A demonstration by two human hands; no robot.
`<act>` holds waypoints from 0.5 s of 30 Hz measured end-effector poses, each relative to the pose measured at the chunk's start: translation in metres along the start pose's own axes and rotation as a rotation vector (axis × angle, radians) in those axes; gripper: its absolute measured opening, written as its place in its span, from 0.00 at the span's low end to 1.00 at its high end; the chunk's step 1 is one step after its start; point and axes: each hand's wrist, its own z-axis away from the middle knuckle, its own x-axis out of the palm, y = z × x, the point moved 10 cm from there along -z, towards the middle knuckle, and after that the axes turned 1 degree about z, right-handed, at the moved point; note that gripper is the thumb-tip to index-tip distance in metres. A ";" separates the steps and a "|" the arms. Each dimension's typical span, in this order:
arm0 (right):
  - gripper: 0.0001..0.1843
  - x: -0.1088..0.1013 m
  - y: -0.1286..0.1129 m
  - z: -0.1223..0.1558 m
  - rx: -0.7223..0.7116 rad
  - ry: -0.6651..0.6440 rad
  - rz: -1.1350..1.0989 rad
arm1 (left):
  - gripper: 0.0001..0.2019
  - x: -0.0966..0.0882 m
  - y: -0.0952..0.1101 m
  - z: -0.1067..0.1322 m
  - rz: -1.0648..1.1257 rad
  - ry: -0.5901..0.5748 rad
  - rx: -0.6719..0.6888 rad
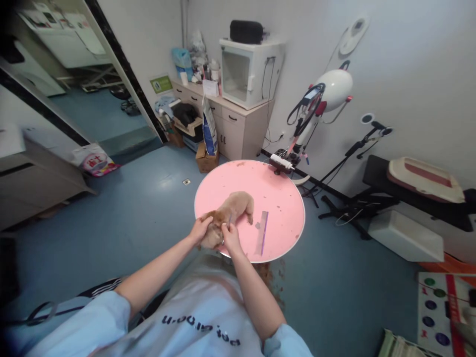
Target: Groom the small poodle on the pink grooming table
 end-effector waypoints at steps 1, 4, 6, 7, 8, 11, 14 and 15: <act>0.16 0.000 0.001 0.000 -0.005 0.004 -0.009 | 0.14 0.000 0.001 -0.001 -0.015 -0.012 0.011; 0.16 0.003 0.000 0.002 -0.018 -0.003 -0.039 | 0.14 -0.005 0.017 -0.003 -0.170 -0.066 0.063; 0.16 0.005 -0.005 0.003 -0.034 -0.014 -0.056 | 0.16 -0.019 0.051 0.001 -0.378 0.002 0.175; 0.16 0.007 -0.009 0.004 -0.045 -0.027 -0.066 | 0.18 -0.028 0.077 0.007 -0.494 0.089 0.268; 0.16 0.009 -0.013 0.004 -0.057 -0.041 -0.074 | 0.17 -0.035 0.107 0.018 -0.577 0.188 0.391; 0.17 0.013 -0.025 0.004 -0.070 -0.066 -0.074 | 0.09 0.004 0.161 0.049 -0.652 -0.016 0.669; 0.15 0.011 -0.032 -0.001 -0.055 -0.056 -0.056 | 0.12 0.056 0.143 0.061 -0.731 -0.353 0.675; 0.14 0.012 -0.032 -0.002 -0.048 -0.056 -0.055 | 0.12 0.064 0.130 0.058 -0.787 -0.365 0.662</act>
